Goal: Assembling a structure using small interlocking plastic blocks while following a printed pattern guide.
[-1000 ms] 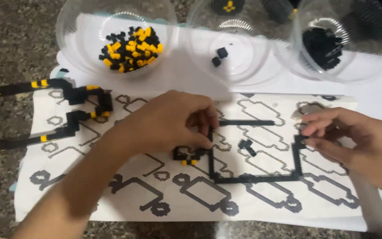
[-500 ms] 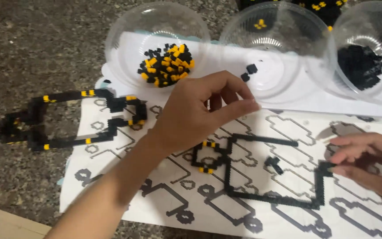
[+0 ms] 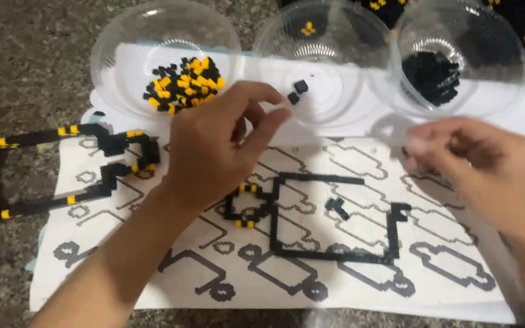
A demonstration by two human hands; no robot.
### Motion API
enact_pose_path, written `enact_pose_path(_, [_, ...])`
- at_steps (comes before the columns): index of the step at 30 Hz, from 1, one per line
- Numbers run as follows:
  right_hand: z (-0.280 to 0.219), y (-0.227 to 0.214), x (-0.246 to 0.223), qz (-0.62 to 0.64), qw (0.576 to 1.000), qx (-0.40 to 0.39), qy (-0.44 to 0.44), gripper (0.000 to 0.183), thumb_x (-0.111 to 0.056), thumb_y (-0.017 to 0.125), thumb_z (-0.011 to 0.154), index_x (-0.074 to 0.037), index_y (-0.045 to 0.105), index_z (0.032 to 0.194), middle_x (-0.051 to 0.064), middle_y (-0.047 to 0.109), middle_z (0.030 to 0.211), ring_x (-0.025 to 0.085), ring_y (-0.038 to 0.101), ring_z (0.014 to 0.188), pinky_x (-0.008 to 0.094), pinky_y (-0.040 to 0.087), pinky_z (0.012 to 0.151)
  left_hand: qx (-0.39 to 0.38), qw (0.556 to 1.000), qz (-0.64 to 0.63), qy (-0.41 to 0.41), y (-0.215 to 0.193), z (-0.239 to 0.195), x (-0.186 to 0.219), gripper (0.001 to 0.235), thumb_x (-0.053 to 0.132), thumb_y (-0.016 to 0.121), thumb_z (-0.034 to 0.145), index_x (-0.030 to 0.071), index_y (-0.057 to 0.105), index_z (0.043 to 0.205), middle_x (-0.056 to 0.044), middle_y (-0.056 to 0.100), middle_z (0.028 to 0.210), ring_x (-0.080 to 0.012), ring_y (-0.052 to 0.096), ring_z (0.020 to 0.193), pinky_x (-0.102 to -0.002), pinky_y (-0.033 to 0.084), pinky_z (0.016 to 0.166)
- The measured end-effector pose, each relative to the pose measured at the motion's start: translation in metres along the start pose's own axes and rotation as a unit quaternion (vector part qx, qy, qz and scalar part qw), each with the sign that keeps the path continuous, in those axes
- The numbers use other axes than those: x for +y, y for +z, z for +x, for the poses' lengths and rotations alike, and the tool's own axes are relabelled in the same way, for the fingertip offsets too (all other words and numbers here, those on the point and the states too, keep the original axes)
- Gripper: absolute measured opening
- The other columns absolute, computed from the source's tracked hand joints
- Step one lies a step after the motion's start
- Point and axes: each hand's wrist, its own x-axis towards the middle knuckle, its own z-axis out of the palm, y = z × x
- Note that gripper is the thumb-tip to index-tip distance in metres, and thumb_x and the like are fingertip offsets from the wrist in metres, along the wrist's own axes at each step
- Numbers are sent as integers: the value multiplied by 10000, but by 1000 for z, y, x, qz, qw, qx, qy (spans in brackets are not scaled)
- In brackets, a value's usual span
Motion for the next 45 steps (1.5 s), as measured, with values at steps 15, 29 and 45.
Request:
enact_pose_path(15, [-3,10,35,-106,988,62,-95,105,-99,688,938,-30,689,1017,53,567,769,136,453,696,240,362,562,42,999,14,-30,3,-3,-4,64,119,596,964,65,593,999,10,616,662,-47,506,481,-189,396,442])
enact_pose_path(29, [49,1,160,-63,996,41,-54,224,-229,623,986,-7,636,1015,103,564,832,185,520,784,280,385,777,-33,952,-252,-168,-55,25,1,202,173,518,986,59,603,842,-39,600,676,-39,357,464,-137,202,398])
enact_pose_path(45, [200,-36,391,-12,1000,-16,2,339,-391,444,949,-93,445,787,89,351,537,185,243,403,367,158,361,-454,805,30,-380,-90,34,10,322,179,786,695,201,637,979,94,689,981,-72,582,712,-216,453,576])
